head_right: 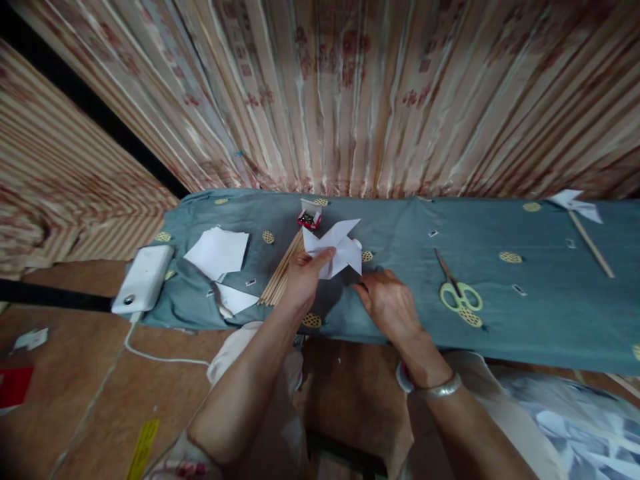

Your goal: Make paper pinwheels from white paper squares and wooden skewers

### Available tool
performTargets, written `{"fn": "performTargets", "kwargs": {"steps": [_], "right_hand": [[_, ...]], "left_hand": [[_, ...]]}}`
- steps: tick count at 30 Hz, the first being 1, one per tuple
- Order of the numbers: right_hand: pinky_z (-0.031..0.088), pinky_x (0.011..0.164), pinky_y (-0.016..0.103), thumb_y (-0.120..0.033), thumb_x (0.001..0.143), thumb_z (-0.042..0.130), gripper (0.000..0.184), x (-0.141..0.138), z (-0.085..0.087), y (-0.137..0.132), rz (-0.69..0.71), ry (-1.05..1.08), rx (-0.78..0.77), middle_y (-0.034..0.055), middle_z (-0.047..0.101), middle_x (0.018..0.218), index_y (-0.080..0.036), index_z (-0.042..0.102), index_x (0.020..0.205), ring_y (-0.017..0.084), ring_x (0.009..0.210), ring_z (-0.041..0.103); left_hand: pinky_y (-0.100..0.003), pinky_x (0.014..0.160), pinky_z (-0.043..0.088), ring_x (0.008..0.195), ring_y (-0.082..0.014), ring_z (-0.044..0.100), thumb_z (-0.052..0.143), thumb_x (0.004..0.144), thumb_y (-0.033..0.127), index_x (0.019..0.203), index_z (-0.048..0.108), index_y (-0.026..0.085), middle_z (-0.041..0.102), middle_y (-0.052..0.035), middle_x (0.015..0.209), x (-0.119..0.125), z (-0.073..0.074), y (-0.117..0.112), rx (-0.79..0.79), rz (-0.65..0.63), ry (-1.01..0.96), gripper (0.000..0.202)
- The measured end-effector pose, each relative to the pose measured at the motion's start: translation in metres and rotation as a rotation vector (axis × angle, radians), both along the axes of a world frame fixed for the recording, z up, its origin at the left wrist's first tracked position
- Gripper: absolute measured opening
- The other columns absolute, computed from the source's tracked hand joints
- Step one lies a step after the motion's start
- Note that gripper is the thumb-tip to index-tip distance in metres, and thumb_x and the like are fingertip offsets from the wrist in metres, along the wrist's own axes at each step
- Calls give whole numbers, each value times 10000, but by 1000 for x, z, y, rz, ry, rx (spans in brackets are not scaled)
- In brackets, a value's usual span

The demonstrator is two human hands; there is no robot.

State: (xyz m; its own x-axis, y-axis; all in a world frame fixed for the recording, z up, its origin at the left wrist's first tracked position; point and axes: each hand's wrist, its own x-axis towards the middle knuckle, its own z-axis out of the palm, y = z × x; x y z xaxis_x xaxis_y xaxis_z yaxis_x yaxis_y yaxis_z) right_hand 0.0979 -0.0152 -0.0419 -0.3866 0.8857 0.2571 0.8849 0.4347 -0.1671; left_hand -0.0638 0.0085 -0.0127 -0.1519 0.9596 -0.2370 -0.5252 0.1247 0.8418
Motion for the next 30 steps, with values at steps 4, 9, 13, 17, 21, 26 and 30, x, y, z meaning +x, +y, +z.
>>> {"fn": "performTargets", "kwargs": {"steps": [4, 9, 13, 17, 21, 26, 30], "right_hand": [[461, 715, 342, -225, 907, 491, 219, 2, -2, 0, 28, -36, -28, 106, 708, 812, -167, 702, 897, 262, 816, 607], [465, 745, 345, -189, 922, 439, 262, 5, -4, -2, 48, 30, -9, 101, 707, 829, -160, 699, 908, 255, 804, 600], [475, 802, 343, -184, 913, 454, 247, 9, -6, -2, 34, 136, -20, 96, 711, 889, -172, 701, 894, 241, 839, 603], [479, 837, 348, -188, 897, 488, 221, 15, -7, 0, -3, 228, -57, 94, 709, 973, -181, 706, 862, 238, 902, 604], [472, 873, 359, -183, 889, 495, 218, 22, -5, 0, -1, 262, -66, 95, 706, 1015, -185, 710, 857, 233, 932, 610], [485, 832, 337, -185, 887, 477, 232, 25, 2, 0, -85, 334, -82, 70, 732, 934, -193, 707, 913, 216, 877, 645], [489, 748, 300, -243, 885, 534, 184, 18, 5, 2, -117, 331, -115, 50, 731, 826, -202, 713, 884, 199, 776, 656]], "left_hand": [[-256, 592, 422, 572, -119, 577, 842, 517, 331, 618, 704, 160, 670, -1, 625, 0, -3, 0, 26, -8, 2, 241], [-255, 593, 430, 569, -117, 578, 847, 504, 324, 615, 711, 161, 683, -5, 637, 0, -3, -1, 32, -20, -13, 239], [-256, 610, 445, 571, -123, 592, 849, 495, 316, 621, 713, 155, 686, -8, 625, 1, 0, -2, 15, -17, -10, 246], [-256, 610, 454, 562, -127, 602, 860, 468, 325, 633, 720, 151, 691, -12, 615, 2, 3, -2, 2, -2, -9, 277], [-261, 616, 463, 570, -136, 615, 864, 451, 336, 653, 728, 154, 697, -14, 617, 3, 5, -2, 8, 5, -20, 304], [-263, 594, 462, 546, -137, 610, 871, 407, 346, 629, 721, 148, 703, -23, 621, 4, 7, -3, -22, -1, -3, 333], [-245, 570, 443, 533, -126, 595, 862, 437, 345, 619, 722, 130, 700, -33, 606, 5, 7, -4, -23, -27, 41, 315]]}}
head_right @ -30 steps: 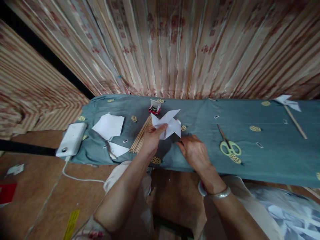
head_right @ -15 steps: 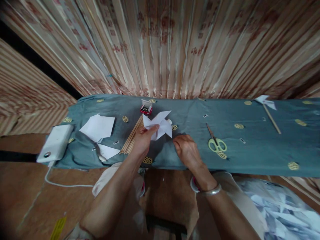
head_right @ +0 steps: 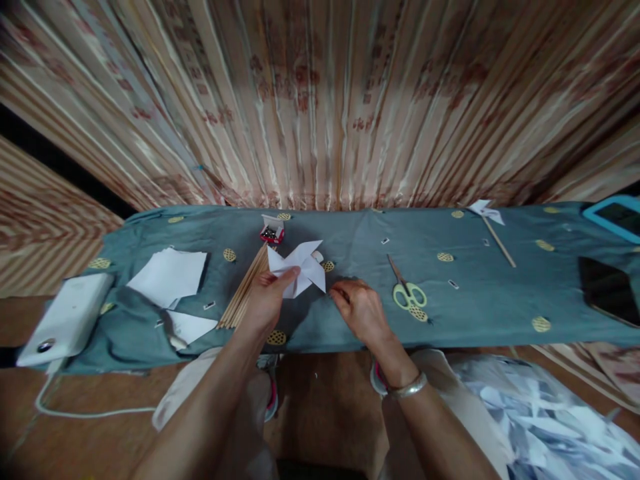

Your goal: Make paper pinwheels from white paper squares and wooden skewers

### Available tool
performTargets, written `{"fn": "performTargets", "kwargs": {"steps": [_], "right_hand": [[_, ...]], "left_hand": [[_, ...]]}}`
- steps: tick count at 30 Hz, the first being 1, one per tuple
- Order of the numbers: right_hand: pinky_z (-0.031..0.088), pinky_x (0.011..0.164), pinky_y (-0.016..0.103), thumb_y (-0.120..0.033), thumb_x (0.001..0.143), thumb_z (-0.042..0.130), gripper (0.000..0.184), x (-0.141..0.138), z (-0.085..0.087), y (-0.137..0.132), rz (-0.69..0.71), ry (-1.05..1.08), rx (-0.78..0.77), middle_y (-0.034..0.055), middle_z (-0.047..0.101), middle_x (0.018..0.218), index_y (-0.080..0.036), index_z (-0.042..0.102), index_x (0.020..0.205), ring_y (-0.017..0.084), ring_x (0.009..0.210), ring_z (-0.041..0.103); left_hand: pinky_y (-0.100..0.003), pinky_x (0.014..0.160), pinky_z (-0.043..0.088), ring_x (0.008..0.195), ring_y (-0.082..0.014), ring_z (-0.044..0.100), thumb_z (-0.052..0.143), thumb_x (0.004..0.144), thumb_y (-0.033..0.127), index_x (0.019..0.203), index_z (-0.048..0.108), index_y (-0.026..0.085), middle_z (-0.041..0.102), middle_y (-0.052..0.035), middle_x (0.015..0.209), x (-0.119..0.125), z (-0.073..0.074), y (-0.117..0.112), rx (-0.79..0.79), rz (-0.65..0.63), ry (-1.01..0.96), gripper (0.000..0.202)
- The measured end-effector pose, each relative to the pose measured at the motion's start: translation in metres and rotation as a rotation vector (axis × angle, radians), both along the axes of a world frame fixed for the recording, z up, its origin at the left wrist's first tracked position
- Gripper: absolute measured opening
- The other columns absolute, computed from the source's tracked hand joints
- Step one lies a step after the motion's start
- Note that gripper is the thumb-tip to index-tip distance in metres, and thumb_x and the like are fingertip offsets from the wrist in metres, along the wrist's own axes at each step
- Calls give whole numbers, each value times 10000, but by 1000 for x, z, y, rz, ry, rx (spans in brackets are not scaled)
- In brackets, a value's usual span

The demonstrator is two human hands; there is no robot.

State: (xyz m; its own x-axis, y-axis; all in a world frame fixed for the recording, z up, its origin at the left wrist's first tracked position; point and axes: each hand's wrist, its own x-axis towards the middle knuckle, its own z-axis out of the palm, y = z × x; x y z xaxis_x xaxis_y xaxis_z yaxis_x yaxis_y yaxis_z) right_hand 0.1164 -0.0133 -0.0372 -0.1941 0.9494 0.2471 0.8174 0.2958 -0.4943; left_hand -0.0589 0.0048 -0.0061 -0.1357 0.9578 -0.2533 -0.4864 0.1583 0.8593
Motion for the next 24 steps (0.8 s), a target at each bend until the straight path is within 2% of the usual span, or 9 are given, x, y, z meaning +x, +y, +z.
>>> {"fn": "performTargets", "kwargs": {"steps": [5, 8, 11, 17, 24], "right_hand": [[478, 754, 308, -196, 871, 554, 159, -7, -1, 0, 85, -147, 6, 52, 725, 804, -205, 700, 808, 204, 773, 645], [475, 771, 324, -157, 879, 529, 165, -8, -2, -3, 119, -203, 19, 59, 717, 814, -192, 684, 834, 212, 790, 636], [475, 737, 332, -126, 889, 491, 186, -9, -2, -7, 120, -253, 55, 63, 696, 787, -179, 663, 841, 231, 798, 620], [484, 704, 347, -75, 882, 467, 220, -13, -3, -11, 123, -312, 125, 57, 649, 717, -180, 615, 758, 237, 755, 598], [499, 707, 371, -51, 880, 455, 225, -15, -5, -14, 114, -329, 142, 67, 648, 745, -169, 619, 780, 245, 769, 601]], "left_hand": [[-256, 562, 436, 517, -133, 587, 869, 406, 360, 596, 721, 142, 686, -25, 572, 0, -1, -1, -28, 0, 29, 325], [-258, 567, 440, 528, -139, 594, 872, 408, 361, 610, 728, 144, 690, -27, 582, 0, -1, -1, -28, -4, 32, 330], [-256, 569, 441, 544, -143, 603, 869, 436, 357, 641, 735, 131, 702, -41, 615, 0, -1, -2, -28, -34, 25, 333], [-252, 541, 428, 509, -134, 583, 882, 395, 370, 599, 723, 124, 695, -50, 594, 1, -1, -2, -60, -37, -1, 357], [-271, 592, 459, 531, -151, 607, 889, 395, 389, 648, 749, 147, 695, -37, 585, 3, -4, -2, -56, -37, -2, 378]]}}
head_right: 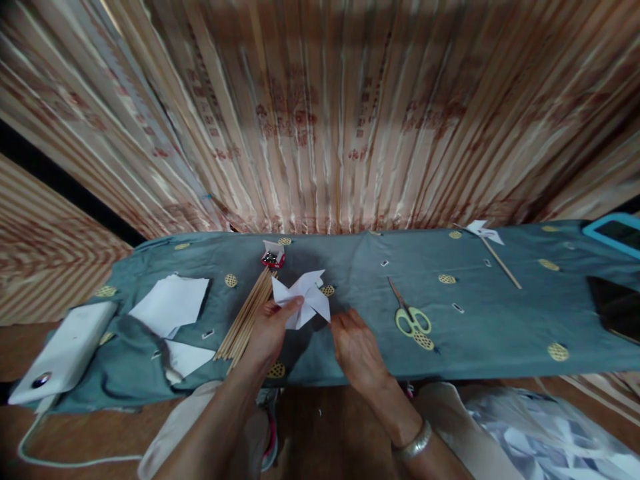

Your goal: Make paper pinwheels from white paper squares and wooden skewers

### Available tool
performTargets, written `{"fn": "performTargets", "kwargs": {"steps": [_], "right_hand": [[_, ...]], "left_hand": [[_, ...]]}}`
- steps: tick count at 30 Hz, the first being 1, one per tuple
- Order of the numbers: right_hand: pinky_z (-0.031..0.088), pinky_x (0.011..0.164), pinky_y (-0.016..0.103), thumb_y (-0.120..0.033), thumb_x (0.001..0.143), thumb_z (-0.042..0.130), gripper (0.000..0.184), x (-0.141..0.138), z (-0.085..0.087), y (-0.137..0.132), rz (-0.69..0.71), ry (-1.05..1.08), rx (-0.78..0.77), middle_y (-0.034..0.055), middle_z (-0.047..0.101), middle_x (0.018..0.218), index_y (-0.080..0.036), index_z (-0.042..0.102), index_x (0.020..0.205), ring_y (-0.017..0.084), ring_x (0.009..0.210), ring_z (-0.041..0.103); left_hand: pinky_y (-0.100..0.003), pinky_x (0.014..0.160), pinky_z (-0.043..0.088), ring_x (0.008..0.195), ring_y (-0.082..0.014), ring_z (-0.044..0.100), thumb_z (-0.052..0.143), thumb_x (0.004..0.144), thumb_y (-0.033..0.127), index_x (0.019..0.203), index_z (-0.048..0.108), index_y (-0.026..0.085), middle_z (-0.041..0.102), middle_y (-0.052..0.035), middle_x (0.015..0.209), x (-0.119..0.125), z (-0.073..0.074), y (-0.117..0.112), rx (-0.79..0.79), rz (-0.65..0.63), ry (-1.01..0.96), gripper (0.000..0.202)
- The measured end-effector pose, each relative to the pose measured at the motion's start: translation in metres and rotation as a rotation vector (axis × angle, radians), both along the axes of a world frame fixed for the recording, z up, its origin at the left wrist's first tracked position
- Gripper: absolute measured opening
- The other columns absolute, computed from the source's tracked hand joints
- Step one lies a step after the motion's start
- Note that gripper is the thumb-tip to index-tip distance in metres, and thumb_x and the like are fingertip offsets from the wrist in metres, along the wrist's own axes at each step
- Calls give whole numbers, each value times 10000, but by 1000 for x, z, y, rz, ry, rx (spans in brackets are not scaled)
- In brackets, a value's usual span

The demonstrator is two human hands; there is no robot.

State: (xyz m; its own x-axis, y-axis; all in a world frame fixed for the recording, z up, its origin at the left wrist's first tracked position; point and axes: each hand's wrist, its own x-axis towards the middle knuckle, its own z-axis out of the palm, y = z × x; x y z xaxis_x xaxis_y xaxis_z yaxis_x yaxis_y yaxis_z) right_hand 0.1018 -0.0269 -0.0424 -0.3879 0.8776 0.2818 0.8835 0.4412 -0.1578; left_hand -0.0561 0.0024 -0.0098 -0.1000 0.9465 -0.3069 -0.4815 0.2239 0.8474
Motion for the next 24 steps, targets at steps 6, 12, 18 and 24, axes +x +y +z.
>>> {"fn": "performTargets", "kwargs": {"steps": [6, 12, 18, 24], "right_hand": [[494, 709, 368, -53, 886, 454, 227, 0, -2, 0, 7, 10, 21, 65, 644, 739, -172, 614, 777, 238, 753, 602], [485, 713, 367, -59, 895, 444, 213, 3, 2, -1, 1, 91, -38, 63, 651, 758, -165, 606, 806, 238, 769, 599], [471, 695, 343, -68, 901, 444, 208, 4, 9, -2, 11, 88, -148, 62, 656, 770, -152, 622, 833, 234, 792, 595], [442, 702, 318, -57, 902, 450, 247, 1, 15, -3, 13, 34, -175, 57, 667, 773, -162, 651, 804, 212, 779, 579]], "left_hand": [[-278, 610, 463, 557, -168, 628, 888, 408, 387, 657, 750, 154, 705, -46, 612, 0, -4, 1, 0, -8, -17, 368], [-281, 650, 468, 592, -173, 643, 890, 394, 377, 683, 745, 121, 722, -62, 654, 1, -3, 0, -19, 11, -20, 412], [-263, 601, 461, 584, -175, 650, 890, 390, 389, 682, 739, 114, 730, -68, 662, 0, 0, -1, -32, -4, -7, 428], [-282, 661, 499, 628, -182, 676, 896, 406, 360, 732, 749, 120, 747, -72, 717, 1, -3, 0, -45, 7, -41, 430]]}}
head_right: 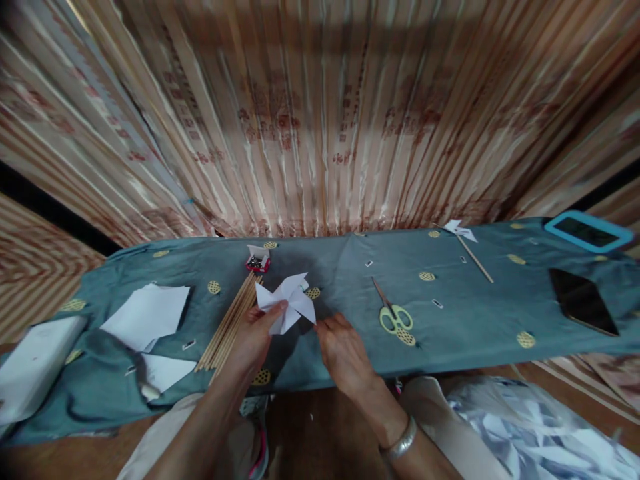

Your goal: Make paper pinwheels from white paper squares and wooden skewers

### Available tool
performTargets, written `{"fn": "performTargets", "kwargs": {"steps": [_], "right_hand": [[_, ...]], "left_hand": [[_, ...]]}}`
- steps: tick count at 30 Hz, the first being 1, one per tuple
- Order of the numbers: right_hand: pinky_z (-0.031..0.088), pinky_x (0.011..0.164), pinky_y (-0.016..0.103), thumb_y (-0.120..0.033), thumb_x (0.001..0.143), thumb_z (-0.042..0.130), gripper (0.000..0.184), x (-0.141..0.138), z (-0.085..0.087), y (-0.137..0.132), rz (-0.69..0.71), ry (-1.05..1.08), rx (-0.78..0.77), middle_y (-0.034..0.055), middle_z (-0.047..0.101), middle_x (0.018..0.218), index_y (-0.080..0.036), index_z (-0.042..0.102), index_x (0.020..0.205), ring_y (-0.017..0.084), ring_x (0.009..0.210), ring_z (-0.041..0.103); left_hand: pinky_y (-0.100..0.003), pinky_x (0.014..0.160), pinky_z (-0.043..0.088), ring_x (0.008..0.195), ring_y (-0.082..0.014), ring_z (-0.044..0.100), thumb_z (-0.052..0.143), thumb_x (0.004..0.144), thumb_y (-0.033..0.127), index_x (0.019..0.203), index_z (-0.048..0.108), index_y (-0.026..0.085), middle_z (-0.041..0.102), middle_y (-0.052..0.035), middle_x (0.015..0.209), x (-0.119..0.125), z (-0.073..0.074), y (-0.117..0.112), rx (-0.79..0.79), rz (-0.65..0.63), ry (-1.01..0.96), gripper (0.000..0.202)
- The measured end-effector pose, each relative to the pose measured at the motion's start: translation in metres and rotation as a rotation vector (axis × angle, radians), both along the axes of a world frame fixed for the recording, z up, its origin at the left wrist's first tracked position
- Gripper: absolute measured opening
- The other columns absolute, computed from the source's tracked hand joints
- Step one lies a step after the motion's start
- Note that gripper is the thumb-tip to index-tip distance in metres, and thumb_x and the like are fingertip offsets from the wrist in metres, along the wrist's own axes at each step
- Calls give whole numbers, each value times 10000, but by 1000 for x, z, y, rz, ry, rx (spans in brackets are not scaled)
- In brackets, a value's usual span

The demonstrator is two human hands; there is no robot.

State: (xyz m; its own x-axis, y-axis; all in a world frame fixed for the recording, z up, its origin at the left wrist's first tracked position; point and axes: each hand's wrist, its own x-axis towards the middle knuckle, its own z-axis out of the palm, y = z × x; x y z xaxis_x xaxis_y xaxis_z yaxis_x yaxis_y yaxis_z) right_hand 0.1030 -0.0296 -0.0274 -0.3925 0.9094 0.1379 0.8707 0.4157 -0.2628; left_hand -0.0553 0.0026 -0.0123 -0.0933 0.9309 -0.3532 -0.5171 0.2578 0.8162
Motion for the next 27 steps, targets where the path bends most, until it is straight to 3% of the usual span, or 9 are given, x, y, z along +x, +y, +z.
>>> {"fn": "performTargets", "kwargs": {"steps": [10, 18, 23, 27], "right_hand": [[429, 719, 334, -40, 885, 456, 236, 5, -5, -3, -60, -61, 44, 53, 654, 747, -158, 632, 781, 232, 785, 577], [436, 707, 325, -94, 900, 439, 234, 15, -7, 1, -73, 57, 43, 56, 654, 738, -173, 615, 769, 222, 748, 587], [459, 719, 324, -155, 856, 503, 143, 32, 1, 5, -225, 313, -13, 41, 660, 749, -197, 631, 808, 211, 752, 616], [453, 912, 366, -295, 829, 590, 99, 36, 10, 6, -254, 764, -45, 75, 677, 1066, -215, 645, 811, 222, 1005, 632]], "left_hand": [[-252, 610, 468, 574, -154, 648, 898, 393, 372, 690, 742, 122, 734, -56, 663, 1, 1, -2, 4, -15, -16, 419], [-255, 605, 463, 527, -136, 613, 899, 359, 368, 651, 734, 130, 715, -39, 614, 4, -2, -1, 4, -10, -25, 411], [-254, 612, 457, 550, -139, 616, 887, 403, 354, 662, 737, 135, 710, -39, 619, 4, -3, -2, 20, -27, -8, 371], [-257, 613, 456, 569, -144, 615, 869, 444, 346, 663, 737, 132, 714, -48, 635, 6, -2, -5, 39, -42, 36, 334]]}}
